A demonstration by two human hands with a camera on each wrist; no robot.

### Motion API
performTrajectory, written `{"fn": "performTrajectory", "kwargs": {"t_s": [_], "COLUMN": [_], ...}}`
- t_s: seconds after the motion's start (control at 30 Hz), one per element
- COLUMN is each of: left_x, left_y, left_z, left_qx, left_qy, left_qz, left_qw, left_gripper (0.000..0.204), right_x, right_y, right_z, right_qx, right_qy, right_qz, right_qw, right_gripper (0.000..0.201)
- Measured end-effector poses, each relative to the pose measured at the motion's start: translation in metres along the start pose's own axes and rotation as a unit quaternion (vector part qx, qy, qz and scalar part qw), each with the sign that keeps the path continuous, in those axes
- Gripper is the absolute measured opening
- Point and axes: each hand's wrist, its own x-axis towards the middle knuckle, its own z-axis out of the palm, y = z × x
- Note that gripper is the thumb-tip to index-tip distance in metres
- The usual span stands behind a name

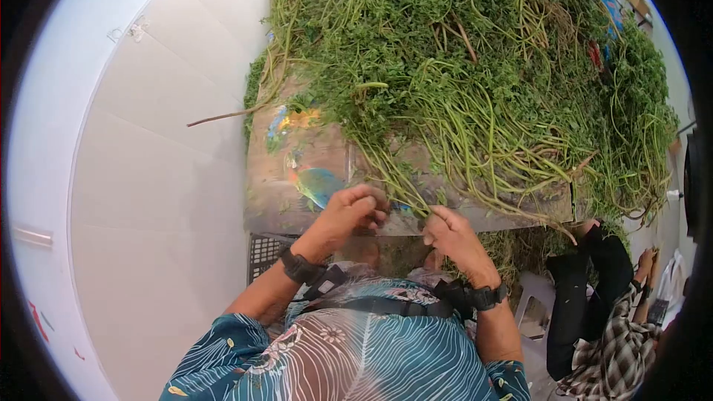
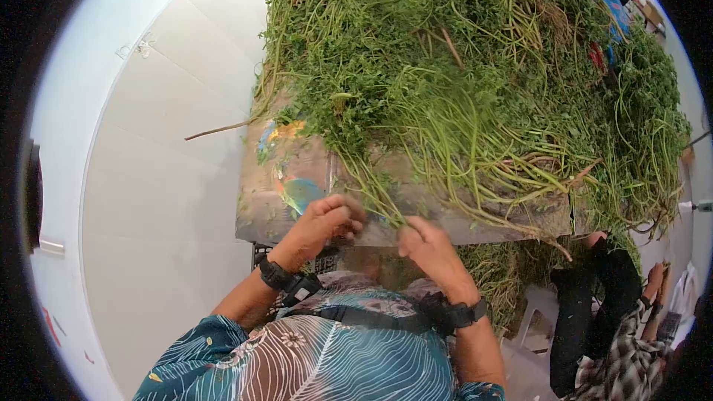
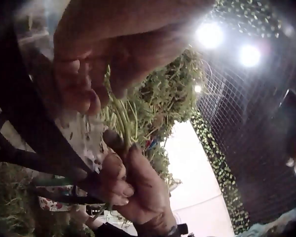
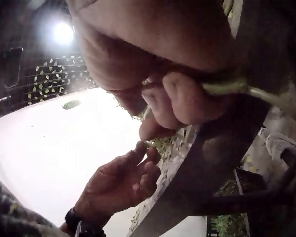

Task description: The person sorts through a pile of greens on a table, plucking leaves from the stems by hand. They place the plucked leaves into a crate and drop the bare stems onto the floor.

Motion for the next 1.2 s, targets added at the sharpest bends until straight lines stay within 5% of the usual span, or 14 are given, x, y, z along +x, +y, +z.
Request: {"fn": "performTrajectory", "kwargs": {"t_s": [0.23, 0.33, 0.43, 0.67, 0.77, 0.97, 1.07, 1.2], "left_x": [0.006, 0.010, 0.013, 0.014, 0.015, 0.020, 0.025, 0.015], "left_y": [0.002, 0.002, -0.004, 0.003, 0.018, 0.034, 0.015, 0.017], "left_z": [0.002, 0.008, 0.006, 0.000, 0.014, 0.021, 0.013, 0.013], "left_qx": [-0.086, -0.080, -0.082, -0.073, 0.002, 0.253, 0.261, 0.231], "left_qy": [0.039, -0.011, -0.029, -0.012, -0.018, -0.104, -0.132, -0.123], "left_qz": [-0.020, -0.042, -0.057, -0.089, 0.008, -0.007, 0.049, 0.032], "left_qw": [0.995, 0.996, 0.995, 0.993, 1.000, 0.962, 0.955, 0.965], "left_gripper": [0.036, 0.037, 0.035, 0.029, 0.031, 0.024, 0.018, 0.015], "right_x": [0.015, 0.029, 0.027, 0.031, 0.029, 0.031, 0.032, 0.031], "right_y": [-0.012, 0.005, 0.000, 0.012, 0.013, 0.019, 0.019, 0.018], "right_z": [0.002, 0.000, 0.001, 0.001, 0.005, 0.007, 0.007, 0.008], "right_qx": [-0.161, -0.218, -0.141, -0.245, -0.282, -0.266, -0.269, -0.278], "right_qy": [0.079, 0.098, 0.098, 0.150, 0.177, 0.190, 0.196, 0.206], "right_qz": [-0.159, -0.180, -0.124, -0.227, -0.273, -0.311, -0.318, -0.323], "right_qw": [0.971, 0.954, 0.977, 0.930, 0.903, 0.893, 0.888, 0.881], "right_gripper": [0.027, 0.026, 0.025, 0.020, 0.019, 0.018, 0.019, 0.019]}}
